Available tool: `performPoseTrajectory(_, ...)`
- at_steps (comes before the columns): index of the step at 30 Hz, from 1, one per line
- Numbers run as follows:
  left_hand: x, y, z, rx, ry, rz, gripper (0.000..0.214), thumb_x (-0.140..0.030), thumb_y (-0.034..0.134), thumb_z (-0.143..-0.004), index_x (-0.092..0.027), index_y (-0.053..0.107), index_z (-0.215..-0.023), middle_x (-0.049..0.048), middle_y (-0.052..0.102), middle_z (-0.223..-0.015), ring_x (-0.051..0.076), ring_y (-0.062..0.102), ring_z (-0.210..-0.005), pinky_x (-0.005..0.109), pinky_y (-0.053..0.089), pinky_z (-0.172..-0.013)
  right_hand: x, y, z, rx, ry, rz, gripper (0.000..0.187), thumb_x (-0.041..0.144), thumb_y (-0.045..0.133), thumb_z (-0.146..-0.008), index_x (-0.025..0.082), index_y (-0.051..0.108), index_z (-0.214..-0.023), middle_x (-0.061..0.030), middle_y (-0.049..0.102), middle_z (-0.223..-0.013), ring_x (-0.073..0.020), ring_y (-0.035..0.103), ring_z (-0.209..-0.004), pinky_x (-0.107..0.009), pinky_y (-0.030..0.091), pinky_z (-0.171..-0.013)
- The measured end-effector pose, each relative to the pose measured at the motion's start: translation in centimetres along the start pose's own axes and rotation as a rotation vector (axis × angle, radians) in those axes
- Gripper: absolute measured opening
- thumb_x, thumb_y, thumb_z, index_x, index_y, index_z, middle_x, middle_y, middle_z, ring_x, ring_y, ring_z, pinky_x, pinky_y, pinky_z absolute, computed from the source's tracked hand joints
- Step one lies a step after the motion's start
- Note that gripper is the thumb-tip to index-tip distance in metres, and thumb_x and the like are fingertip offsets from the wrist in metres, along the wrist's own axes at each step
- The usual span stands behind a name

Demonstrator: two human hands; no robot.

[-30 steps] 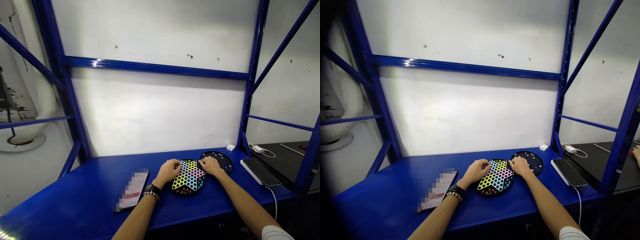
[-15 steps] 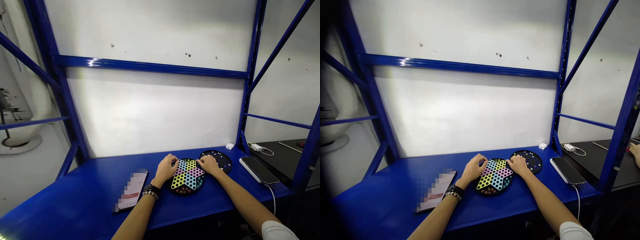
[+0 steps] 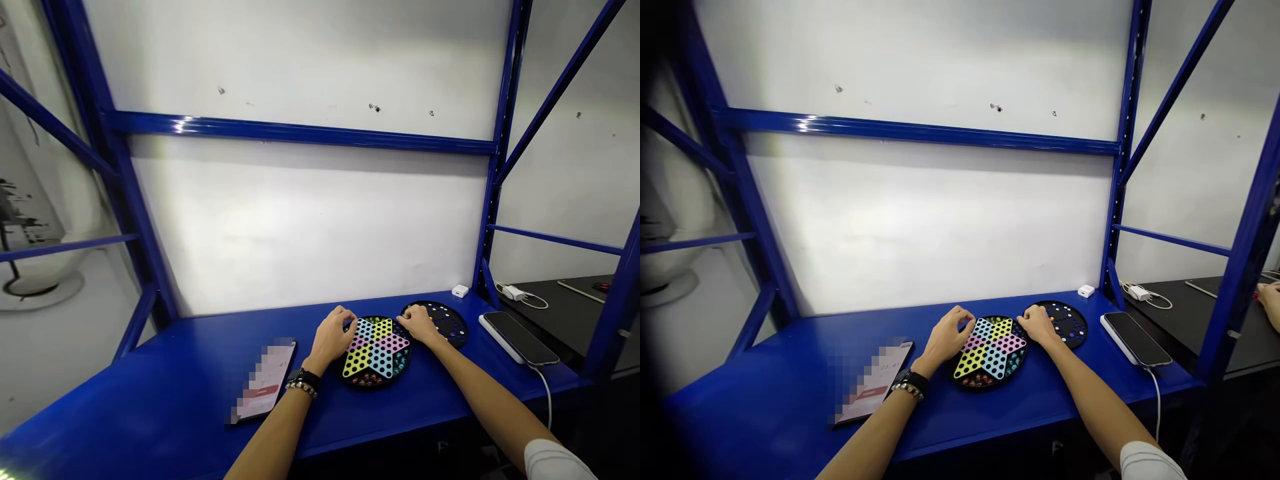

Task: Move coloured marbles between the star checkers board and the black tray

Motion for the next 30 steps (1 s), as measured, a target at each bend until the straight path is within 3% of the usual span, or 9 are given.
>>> performPoseTrajectory(4, -0.1, -0.1, 0.0, 0.002, 0.000, 0.000, 0.020, -0.032, 0.048, -0.091, -0.023, 0.066, -0.086, 0.0025, 0.065, -0.096, 0.018, 0.063, -0.089, 0.028, 0.047, -0.077, -2.2, 0.7, -0.7, 0.033, 0.243, -0.491, 0.040, 0.042, 0.064, -0.081, 0.021, 0.045, -0.052, 0.0031, 0.050, -0.043, -0.0100, 0.045, -0.039, -0.022, 0.035, -0.044)
performPoseTrajectory(7, -0.1, -0.1, 0.0, 0.009, 0.001, 0.003, 0.020, -0.032, 0.048, -0.091, -0.023, 0.066, -0.086, 0.0027, 0.065, -0.097, 0.018, 0.062, -0.089, 0.028, 0.047, -0.077, -4.2, 0.6, -1.4, -0.030, 0.431, -0.917, 0.044, 0.048, 0.066, -0.082, 0.023, 0.038, -0.059, 0.0061, 0.044, -0.045, -0.0067, 0.035, -0.036, -0.019, 0.027, -0.037)
performPoseTrajectory(10, -0.1, -0.1, 0.1, 0.011, 0.000, 0.002, 0.020, -0.032, 0.048, -0.091, -0.023, 0.066, -0.087, 0.0027, 0.065, -0.097, 0.018, 0.062, -0.089, 0.028, 0.047, -0.077, -5.7, -0.3, -2.0, -0.043, 0.497, -1.058, 0.041, 0.048, 0.044, -0.096, 0.023, 0.035, -0.065, 0.0048, 0.044, -0.051, -0.0064, 0.037, -0.039, -0.016, 0.024, -0.037)
performPoseTrajectory(12, -0.1, 0.0, 0.0, 0.009, 0.003, 0.001, 0.021, -0.032, 0.048, -0.091, -0.023, 0.066, -0.086, 0.0026, 0.065, -0.097, 0.018, 0.062, -0.089, 0.028, 0.047, -0.078, -6.4, -0.9, -2.3, -0.009, 0.489, -1.012, 0.041, 0.041, 0.025, -0.101, 0.022, 0.039, -0.067, 0.0012, 0.048, -0.055, -0.0075, 0.042, -0.041, -0.015, 0.026, -0.038)
performPoseTrajectory(14, -0.1, 0.0, 0.0, 0.008, 0.007, 0.000, 0.021, -0.032, 0.048, -0.091, -0.023, 0.066, -0.086, 0.0025, 0.066, -0.097, 0.018, 0.062, -0.089, 0.028, 0.047, -0.078, -6.7, -1.0, -2.5, 0.028, 0.462, -0.919, 0.042, 0.036, 0.021, -0.101, 0.020, 0.045, -0.071, -0.0022, 0.053, -0.058, -0.0091, 0.045, -0.044, -0.016, 0.028, -0.039)
performPoseTrajectory(17, 0.0, 0.1, 0.0, 0.003, 0.011, -0.002, 0.021, -0.032, 0.048, -0.092, -0.023, 0.067, -0.086, 0.0027, 0.066, -0.097, 0.018, 0.063, -0.089, 0.028, 0.047, -0.077, -6.7, -0.8, -2.6, 0.037, 0.405, -0.745, 0.035, 0.040, 0.034, -0.099, 0.019, 0.052, -0.076, -0.0044, 0.058, -0.063, -0.0122, 0.049, -0.048, -0.020, 0.034, -0.042)
performPoseTrajectory(20, 0.0, 0.1, 0.1, 0.003, 0.011, 0.001, 0.021, -0.032, 0.048, -0.092, -0.023, 0.067, -0.086, 0.0028, 0.066, -0.097, 0.019, 0.063, -0.091, 0.028, 0.048, -0.078, -6.2, -0.9, -3.1, -0.010, 0.328, -0.552, 0.031, 0.039, 0.043, -0.096, 0.019, 0.058, -0.078, -0.0084, 0.065, -0.076, -0.0181, 0.062, -0.069, -0.023, 0.043, -0.056)
performPoseTrajectory(25, -0.2, 0.2, 0.3, 0.024, 0.007, 0.012, 0.021, -0.031, 0.048, -0.091, -0.023, 0.067, -0.087, 0.0033, 0.066, -0.097, 0.019, 0.063, -0.090, 0.029, 0.048, -0.079, -4.3, -0.6, -4.1, 0.014, 0.194, 0.174, 0.027, 0.041, 0.051, -0.095, 0.019, 0.065, -0.097, -0.0125, 0.070, -0.103, -0.0249, 0.067, -0.098, -0.030, 0.045, -0.077)
performPoseTrajectory(30, -0.5, 0.0, 0.4, 0.023, 0.017, 0.011, 0.021, -0.029, 0.048, -0.091, -0.023, 0.067, -0.086, 0.0034, 0.065, -0.096, 0.018, 0.062, -0.087, 0.029, 0.048, -0.077, -3.2, 0.4, -4.1, 0.091, 0.143, 0.340, 0.023, 0.036, 0.052, -0.095, 0.019, 0.065, -0.104, -0.0130, 0.070, -0.108, -0.0245, 0.067, -0.099, -0.031, 0.044, -0.081)
Point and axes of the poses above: each hand's wrist, its own z-axis away from the middle knuckle, its own y-axis out of the palm, x = y × z, the point moved 6 cm from there along -z, towards the middle knuckle
